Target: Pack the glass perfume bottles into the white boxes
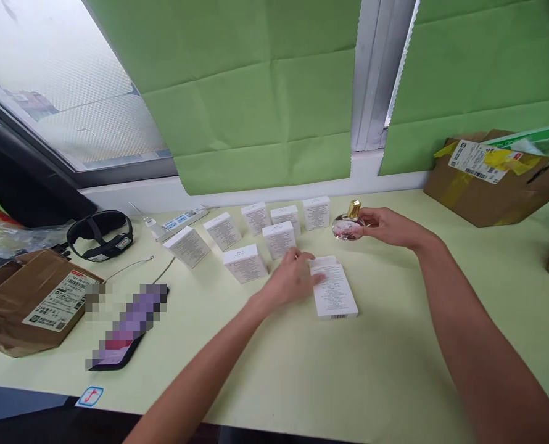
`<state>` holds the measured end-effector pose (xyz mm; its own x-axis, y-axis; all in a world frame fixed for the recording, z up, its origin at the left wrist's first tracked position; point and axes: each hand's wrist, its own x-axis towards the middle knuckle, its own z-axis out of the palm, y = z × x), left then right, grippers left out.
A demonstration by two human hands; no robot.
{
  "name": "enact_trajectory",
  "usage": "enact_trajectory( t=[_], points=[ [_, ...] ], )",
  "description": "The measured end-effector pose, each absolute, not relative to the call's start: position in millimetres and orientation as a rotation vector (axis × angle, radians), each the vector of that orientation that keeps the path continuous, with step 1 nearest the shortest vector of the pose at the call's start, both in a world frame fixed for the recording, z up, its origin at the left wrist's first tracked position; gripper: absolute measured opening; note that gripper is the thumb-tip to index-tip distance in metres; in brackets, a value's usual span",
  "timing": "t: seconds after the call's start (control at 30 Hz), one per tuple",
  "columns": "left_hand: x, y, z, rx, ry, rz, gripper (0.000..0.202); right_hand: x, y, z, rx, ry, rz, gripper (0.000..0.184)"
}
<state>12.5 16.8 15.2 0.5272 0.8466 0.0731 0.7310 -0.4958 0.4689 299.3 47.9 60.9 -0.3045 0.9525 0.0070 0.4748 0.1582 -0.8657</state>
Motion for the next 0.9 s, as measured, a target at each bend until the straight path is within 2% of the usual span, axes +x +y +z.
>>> enact_trajectory(
  t=[0.1,0.2,0.43,0.6,0.9],
  points=[
    [16,11,-15,2.164,1.220,0.392,0.045,293,41,72,-1.225,-1.904,1.128,0.049],
    [15,14,-26,2.104,1.180,0.459,0.040,284,34,82,-1.156,-1.931,1.139,0.043],
    [15,9,-14,2.231,1.098,1.034,0.025,257,20,99,-1.077,-1.954,1.056,0.046],
    [13,10,-13,2.465,1.012,1.222,0.013,243,10,106,-1.040,-2.041,0.900,0.046],
    [11,9,-20,2.495,1.040,1.130,0.018,235,7,108,-1.104,-2.228,0.820,0.035]
  ],
)
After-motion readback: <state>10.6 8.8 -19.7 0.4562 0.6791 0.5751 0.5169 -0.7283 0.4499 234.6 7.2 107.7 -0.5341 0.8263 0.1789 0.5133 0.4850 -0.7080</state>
